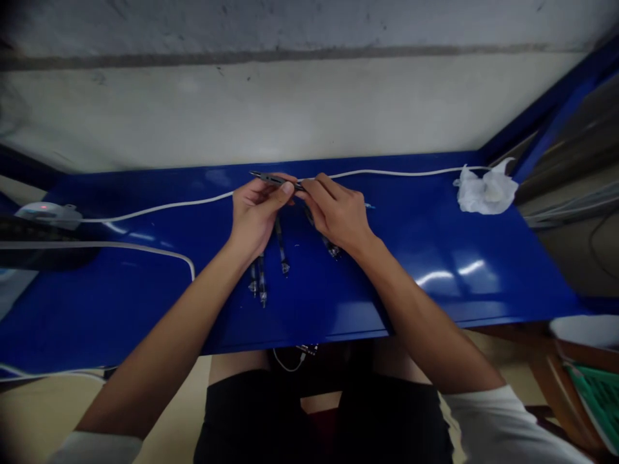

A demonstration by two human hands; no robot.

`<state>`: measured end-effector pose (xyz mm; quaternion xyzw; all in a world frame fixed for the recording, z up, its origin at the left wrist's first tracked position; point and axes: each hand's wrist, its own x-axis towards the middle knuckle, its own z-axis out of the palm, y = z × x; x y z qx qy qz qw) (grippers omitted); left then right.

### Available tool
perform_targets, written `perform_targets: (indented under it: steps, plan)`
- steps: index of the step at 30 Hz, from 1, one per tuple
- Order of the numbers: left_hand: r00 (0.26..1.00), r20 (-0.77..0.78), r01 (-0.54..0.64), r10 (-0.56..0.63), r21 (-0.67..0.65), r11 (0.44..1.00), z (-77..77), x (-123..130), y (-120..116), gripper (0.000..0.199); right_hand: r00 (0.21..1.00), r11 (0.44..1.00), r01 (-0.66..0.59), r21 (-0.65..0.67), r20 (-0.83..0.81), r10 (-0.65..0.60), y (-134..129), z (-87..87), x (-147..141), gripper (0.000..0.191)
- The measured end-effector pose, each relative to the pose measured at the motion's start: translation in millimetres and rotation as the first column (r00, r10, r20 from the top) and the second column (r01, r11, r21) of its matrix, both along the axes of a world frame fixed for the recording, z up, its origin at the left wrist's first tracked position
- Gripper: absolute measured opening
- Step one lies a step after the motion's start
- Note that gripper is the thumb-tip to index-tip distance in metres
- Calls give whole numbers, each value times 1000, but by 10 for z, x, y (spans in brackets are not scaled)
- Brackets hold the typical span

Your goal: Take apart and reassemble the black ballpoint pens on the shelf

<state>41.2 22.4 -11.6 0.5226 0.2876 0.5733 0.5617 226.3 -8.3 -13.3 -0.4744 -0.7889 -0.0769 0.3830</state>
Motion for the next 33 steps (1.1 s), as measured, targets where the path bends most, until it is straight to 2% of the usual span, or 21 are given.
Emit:
perform_targets:
  steps: [4, 10, 14, 17, 20, 23, 29, 33]
  plan:
    - [999, 45, 11, -10, -1, 1000, -42, 84, 3, 28, 1000, 1000, 10, 27, -13, -10, 12, -19, 33, 31]
    - [1000, 2, 26, -26, 28, 999, -9, 44, -1, 25, 998, 997, -11, 82, -59, 16, 0, -23, 20, 26]
    - [999, -45, -6, 10, 82, 997, 11, -32, -5, 25, 1000, 1000, -21, 15, -15, 21, -15, 16, -19, 29]
    - [995, -99, -18, 25, 72, 997, 4, -71, -6, 24, 1000, 998, -4, -65, 1, 4, -28, 39, -59, 31]
    - [995, -87, -33, 39, 66, 997, 2, -70, -17, 25, 999, 993, -28, -112, -32, 24, -42, 45, -86, 28]
    - [997, -61, -36, 40, 68, 997, 15, -45, -40, 24, 997, 991, -54, -119, -58, 47, -44, 47, -93, 28]
    - [995, -58, -80, 82, 47, 996, 22, -37, -71, 25, 999, 996, -31, -80, 7, 32, -10, 28, -85, 32]
    - [997, -44, -57, 60, 75, 996, 9, -40, -66, 26, 998, 997, -50, -59, -52, 47, -16, -16, -74, 32]
